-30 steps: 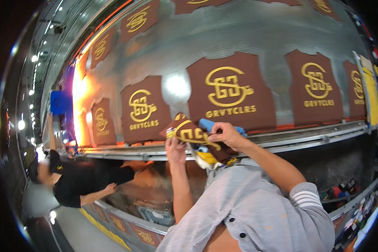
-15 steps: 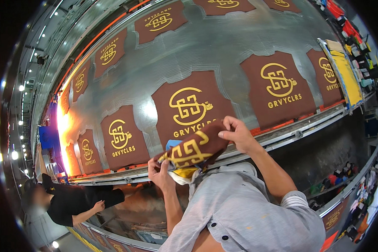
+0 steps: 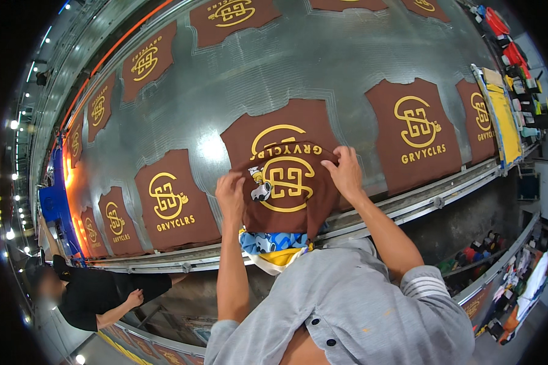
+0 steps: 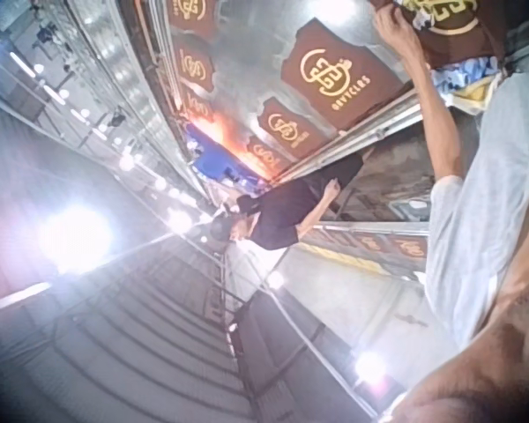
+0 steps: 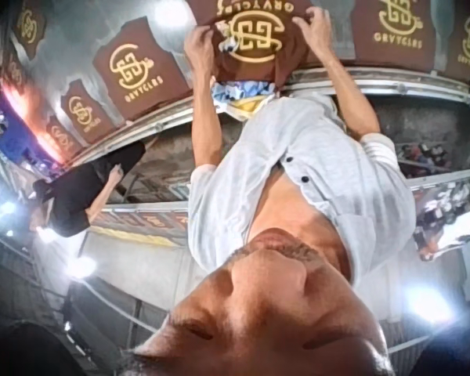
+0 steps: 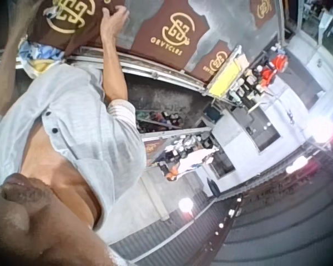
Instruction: The person aligns and smooths a stencil on a maroon t-shirt, then uses a squeegee to apply yellow ink through the screen onto the fabric. The person repeats the process on multiple shirts laid out on a conveyor table.
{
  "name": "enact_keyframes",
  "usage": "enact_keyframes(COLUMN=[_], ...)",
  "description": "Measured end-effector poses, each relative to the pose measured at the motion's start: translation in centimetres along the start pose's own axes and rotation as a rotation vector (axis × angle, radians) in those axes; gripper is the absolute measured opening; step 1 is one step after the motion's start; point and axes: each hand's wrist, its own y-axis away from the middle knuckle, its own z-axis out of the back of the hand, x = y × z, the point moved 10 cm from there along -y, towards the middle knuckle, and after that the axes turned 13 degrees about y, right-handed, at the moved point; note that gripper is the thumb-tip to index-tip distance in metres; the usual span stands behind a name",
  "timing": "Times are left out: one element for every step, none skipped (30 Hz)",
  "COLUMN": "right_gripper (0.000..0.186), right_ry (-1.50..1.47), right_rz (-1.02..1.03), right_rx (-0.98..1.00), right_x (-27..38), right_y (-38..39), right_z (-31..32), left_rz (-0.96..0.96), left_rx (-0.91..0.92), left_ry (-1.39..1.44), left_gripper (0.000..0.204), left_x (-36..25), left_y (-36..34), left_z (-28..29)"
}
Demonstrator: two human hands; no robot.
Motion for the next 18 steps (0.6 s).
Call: enact_keyframes(right_gripper=[0.038,0.039,0.040,0.033,0.029,0.026,0.023,0.020,0.017,0.016,0.015,0.014,0.014,0.020,0.021,0.023,0.025,0.028], right_ry=[0.040,0.081,0.120,0.091,0.097,0.098,0.099,0.020,-0.061,-0.151,-0.252,-0.353,-0.452,-0.592,-0.608,-0.624,-0.638,-0.624], right_rz=[0.021,0.042,0.064,-0.020,-0.005,0.010,0.027,0.129,0.223,0.315,0.198,0.079,-0.043,-0.030,-0.037,-0.039,-0.041,-0.065], right_rx=[0.024,0.048,0.074,0.177,0.213,0.248,0.284,0.218,0.154,0.092,0.295,0.494,0.692,0.819,0.880,0.946,1.012,1.034], right_x=[0.5,0.8,1.4,1.1,1.0,0.9,0.8,1.5,2.0,2.8,1.6,1.1,0.4,0.8,0.1,-0.5,-0.9,-1.1], right_y=[-0.7,-1.3,-1.8,-2.1,-2.2,-2.4,-2.4,-2.6,-2.3,-1.8,-1.4,-0.6,0.9,2.3,3.4,4.6,5.5,5.9], right_z=[-0.6,-1.2,-1.8,-2.5,-3.0,-3.6,-4.0,-3.2,-2.2,-0.9,-1.9,-2.0,-2.3,-2.3,-2.5,-3.1,-3.6,-4.0], left_rz=[-0.092,-0.130,-0.168,-0.205,-0.193,-0.183,-0.173,-0.185,-0.195,-0.201,0.047,0.295,0.546,0.576,0.603,0.631,0.632,0.635], left_rx=[0.042,0.083,0.124,0.163,0.208,0.253,0.296,0.260,0.231,0.202,0.285,0.364,0.438,0.506,0.575,0.637,0.611,0.581], left_ry=[0.035,-0.021,-0.079,-0.137,-0.158,-0.183,-0.208,-0.087,0.031,0.141,0.247,0.350,0.451,0.399,0.348,0.297,0.327,0.356], left_gripper=[0.020,0.020,0.020,0.020,0.020,0.020,0.020,0.017,0.015,0.013,0.011,0.009,0.009,0.008,0.008,0.009,0.009,0.010], left_x=[-1.0,-1.5,-2.1,-2.3,-1.1,0.0,1.0,1.4,0.8,0.1,1.8,3.0,3.9,3.3,2.7,2.6,2.5,2.7], left_y=[-1.8,-3.1,-4.0,-4.6,-5.0,-5.5,-5.7,-5.5,-5.2,-4.7,-4.0,-2.6,-0.6,0.6,1.7,2.5,2.7,3.1], left_z=[-1.3,-2.5,-3.6,-4.5,-5.2,-5.5,-5.9,-5.6,-5.1,-4.2,-4.1,-3.6,-3.2,-2.6,-2.1,-1.9,-1.9,-1.8])
